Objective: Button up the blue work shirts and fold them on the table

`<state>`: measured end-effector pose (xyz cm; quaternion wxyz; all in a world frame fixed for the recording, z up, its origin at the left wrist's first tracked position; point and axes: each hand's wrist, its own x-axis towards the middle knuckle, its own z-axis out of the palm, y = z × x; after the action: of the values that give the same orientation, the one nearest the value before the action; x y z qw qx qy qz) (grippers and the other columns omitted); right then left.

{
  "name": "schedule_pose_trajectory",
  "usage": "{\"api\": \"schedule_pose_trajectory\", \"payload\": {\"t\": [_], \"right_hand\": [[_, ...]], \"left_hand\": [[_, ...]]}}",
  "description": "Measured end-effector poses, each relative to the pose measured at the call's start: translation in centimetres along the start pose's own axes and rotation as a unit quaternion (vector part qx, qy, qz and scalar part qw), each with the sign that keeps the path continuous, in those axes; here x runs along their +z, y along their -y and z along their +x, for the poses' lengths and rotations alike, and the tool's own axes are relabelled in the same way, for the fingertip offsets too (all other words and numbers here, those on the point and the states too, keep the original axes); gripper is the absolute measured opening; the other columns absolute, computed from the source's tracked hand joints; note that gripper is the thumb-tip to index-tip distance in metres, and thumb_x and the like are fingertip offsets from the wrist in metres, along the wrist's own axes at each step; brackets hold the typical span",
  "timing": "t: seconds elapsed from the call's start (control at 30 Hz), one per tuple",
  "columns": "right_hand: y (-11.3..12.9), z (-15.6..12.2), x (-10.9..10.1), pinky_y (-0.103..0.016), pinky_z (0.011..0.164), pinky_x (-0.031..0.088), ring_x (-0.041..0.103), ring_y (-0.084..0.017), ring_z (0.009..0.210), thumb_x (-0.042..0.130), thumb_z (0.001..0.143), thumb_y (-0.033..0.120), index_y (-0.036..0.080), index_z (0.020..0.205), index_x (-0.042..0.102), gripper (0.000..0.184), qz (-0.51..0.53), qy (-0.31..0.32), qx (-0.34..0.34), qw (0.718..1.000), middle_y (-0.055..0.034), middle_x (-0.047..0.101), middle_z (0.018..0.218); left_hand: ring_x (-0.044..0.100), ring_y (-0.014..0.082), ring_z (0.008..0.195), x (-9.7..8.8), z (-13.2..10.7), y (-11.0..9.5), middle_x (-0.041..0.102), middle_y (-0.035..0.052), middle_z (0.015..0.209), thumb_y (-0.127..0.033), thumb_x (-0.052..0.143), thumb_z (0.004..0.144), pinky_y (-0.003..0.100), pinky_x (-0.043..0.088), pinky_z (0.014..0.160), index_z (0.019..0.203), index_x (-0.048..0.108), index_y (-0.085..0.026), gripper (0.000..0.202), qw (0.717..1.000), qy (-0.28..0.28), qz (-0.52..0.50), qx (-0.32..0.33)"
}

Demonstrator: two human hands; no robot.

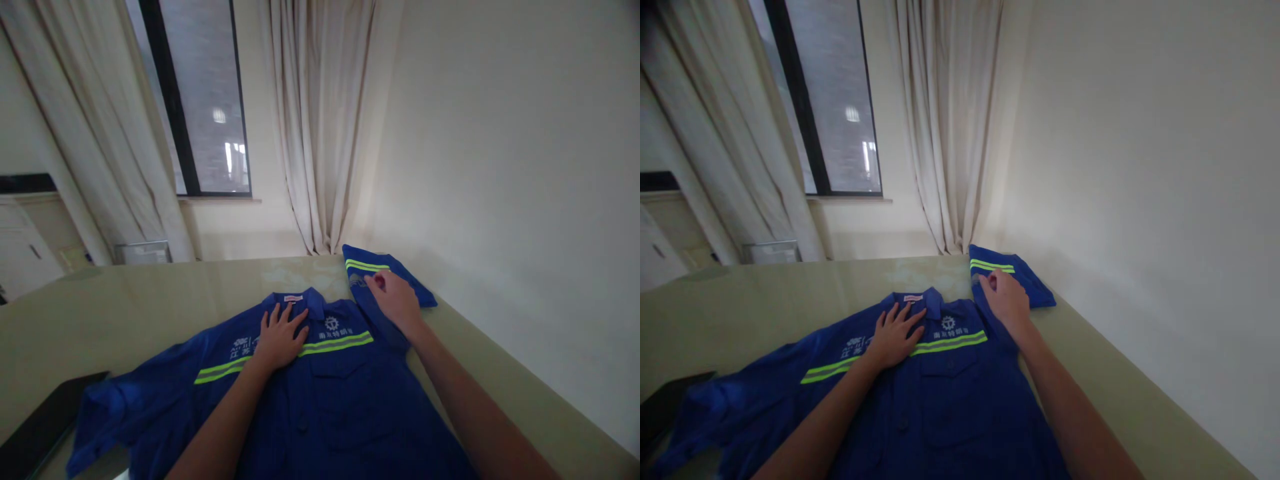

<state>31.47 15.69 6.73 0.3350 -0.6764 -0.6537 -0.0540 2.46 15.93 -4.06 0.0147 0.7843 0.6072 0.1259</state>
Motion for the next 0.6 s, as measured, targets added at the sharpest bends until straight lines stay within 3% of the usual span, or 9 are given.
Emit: {"api": "schedule_pose_trajectory", "payload": {"t": [0.1, 0.23, 0.43, 0.5, 0.6], "right_hand": [[-5.4, -3.3, 1.5, -0.035, 0.070, 0.047, 0.068, -0.029, 0.085, 0.057, 0.095, 0.052, 0.017, 0.104, 0.067, 0.037, -0.138, 0.073, 0.031, 0.987, -0.0150, 0.071, 0.099], [-9.0, -6.5, 3.6, -0.041, 0.087, 0.048, 0.065, -0.033, 0.102, 0.058, 0.093, 0.057, 0.017, 0.096, 0.071, 0.042, -0.116, 0.089, 0.020, 0.989, -0.0167, 0.070, 0.102], [-8.6, -6.2, 4.5, -0.040, 0.089, 0.050, 0.066, -0.028, 0.093, 0.064, 0.085, 0.040, 0.020, 0.086, 0.069, 0.021, 0.101, 0.062, 0.014, 0.993, -0.0106, 0.071, 0.093], [-8.5, -6.0, 3.7, -0.040, 0.089, 0.051, 0.066, -0.026, 0.093, 0.063, 0.086, 0.044, 0.021, 0.090, 0.069, 0.024, 0.224, 0.019, 0.028, 0.974, -0.0089, 0.072, 0.095], [-8.4, -6.0, 2.7, -0.038, 0.089, 0.053, 0.066, -0.025, 0.099, 0.070, 0.081, 0.051, 0.022, 0.093, 0.067, 0.032, 0.393, -0.062, 0.096, 0.912, -0.0075, 0.072, 0.103]], "left_hand": [[0.026, 0.0402, 0.152, 0.0, 1.0, 0.6, 0.040, 0.0027, 0.163, -0.059, 0.040, 0.097, 0.065, 0.019, 0.119, 0.148, 0.047, -0.046, 0.054, 1.000, 0.006, 0.000, 0.000], [0.027, 0.0372, 0.152, -0.1, 2.9, 1.7, 0.042, 0.0023, 0.162, -0.058, 0.041, 0.097, 0.063, 0.021, 0.119, 0.147, 0.049, -0.044, 0.053, 1.000, 0.017, -0.001, 0.021], [0.027, 0.0351, 0.153, -0.3, 3.6, 2.5, 0.041, 0.0038, 0.162, -0.059, 0.042, 0.096, 0.061, 0.018, 0.121, 0.147, 0.051, -0.039, 0.056, 0.999, 0.018, -0.014, 0.023], [0.027, 0.0364, 0.152, -0.2, 3.1, 2.3, 0.040, 0.0052, 0.162, -0.059, 0.041, 0.097, 0.063, 0.019, 0.121, 0.148, 0.051, -0.036, 0.057, 1.000, 0.006, -0.013, -0.001], [0.029, 0.0379, 0.151, -0.2, 2.2, 1.8, 0.044, 0.0074, 0.160, -0.056, 0.041, 0.097, 0.066, 0.020, 0.119, 0.147, 0.053, -0.032, 0.057, 0.999, -0.019, -0.006, -0.045]]}}
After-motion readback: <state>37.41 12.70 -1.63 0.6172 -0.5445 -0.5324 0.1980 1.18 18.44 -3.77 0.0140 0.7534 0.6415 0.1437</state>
